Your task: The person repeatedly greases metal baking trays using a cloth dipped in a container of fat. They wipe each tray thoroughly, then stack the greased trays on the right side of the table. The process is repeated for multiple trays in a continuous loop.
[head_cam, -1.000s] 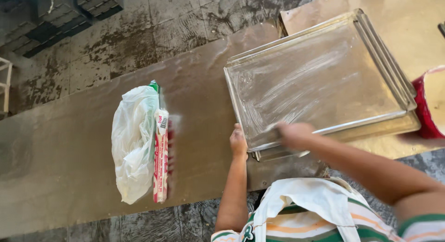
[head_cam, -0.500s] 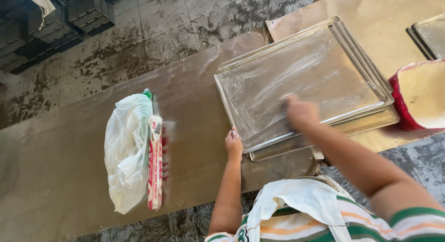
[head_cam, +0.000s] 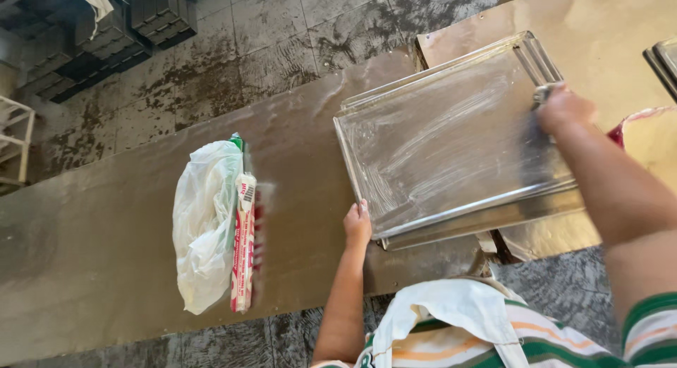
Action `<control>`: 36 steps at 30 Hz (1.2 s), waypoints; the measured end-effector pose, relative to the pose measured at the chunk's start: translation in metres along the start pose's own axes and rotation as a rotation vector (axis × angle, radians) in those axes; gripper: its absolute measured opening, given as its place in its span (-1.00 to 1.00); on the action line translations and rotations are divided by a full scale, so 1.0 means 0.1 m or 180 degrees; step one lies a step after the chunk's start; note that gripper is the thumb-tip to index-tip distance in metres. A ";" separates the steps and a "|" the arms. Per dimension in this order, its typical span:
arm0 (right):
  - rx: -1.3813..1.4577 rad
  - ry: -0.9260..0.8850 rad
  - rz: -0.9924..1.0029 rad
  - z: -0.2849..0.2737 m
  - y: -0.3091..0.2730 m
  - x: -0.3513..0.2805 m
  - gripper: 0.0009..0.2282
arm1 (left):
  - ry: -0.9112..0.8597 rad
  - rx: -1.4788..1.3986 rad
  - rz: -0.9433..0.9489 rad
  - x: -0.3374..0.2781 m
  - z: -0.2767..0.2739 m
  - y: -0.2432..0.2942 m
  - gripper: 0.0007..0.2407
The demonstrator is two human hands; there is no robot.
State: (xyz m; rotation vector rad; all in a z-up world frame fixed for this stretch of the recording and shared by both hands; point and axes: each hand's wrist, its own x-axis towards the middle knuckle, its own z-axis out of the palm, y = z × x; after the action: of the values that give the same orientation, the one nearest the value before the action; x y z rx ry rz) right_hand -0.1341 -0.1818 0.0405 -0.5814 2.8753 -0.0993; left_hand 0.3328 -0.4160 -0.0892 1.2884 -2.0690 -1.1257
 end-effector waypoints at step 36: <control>0.0092 -0.1801 -0.1285 0.28 -1.50 -1.81 -0.58 | 0.0353 -0.0020 -0.0233 -0.07 -0.12 0.03 -0.69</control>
State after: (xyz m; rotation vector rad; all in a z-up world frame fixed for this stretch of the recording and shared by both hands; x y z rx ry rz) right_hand 0.0910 -0.2495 0.0632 -0.9930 2.1831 -0.0287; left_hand 0.3428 -0.4139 -0.0800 1.4013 -1.9510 -1.0657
